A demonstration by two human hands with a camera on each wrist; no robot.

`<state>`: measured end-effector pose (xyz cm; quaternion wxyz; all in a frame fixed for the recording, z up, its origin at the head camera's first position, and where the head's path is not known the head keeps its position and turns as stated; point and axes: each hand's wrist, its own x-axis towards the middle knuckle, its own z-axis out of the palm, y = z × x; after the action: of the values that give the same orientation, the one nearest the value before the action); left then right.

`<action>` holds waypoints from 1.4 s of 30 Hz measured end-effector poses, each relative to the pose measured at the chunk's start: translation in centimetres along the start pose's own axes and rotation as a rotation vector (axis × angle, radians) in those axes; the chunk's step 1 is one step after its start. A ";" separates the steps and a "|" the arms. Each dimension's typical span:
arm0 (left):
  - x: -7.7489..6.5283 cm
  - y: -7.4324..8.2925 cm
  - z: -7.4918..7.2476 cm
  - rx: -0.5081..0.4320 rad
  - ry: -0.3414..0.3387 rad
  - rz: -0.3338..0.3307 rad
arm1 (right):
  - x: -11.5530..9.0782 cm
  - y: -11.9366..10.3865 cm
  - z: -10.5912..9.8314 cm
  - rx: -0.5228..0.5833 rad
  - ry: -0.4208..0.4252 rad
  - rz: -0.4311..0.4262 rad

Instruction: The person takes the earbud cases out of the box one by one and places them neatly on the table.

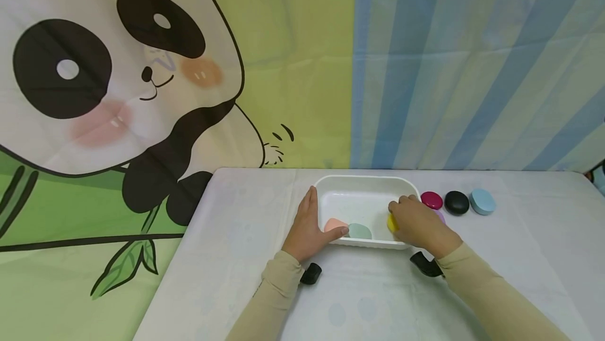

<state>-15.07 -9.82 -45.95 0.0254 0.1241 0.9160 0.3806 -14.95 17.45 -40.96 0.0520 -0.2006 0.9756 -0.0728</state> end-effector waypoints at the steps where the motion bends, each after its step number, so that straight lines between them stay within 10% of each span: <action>1: 0.0 0.0 0.0 0.000 0.001 0.000 | 0.0 0.0 0.0 0.009 0.007 0.001; 18: 0.0 0.1 0.0 0.002 0.005 -0.002 | -1.3 0.4 -0.2 0.046 0.238 -0.065; 42: 0.1 0.0 0.0 -0.006 0.004 0.003 | -3.6 0.6 -2.0 0.074 0.278 -0.033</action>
<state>-15.20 -9.79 -45.98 0.0233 0.1248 0.9147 0.3838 -12.11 19.65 -38.77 -0.0775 -0.2026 0.9666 -0.1369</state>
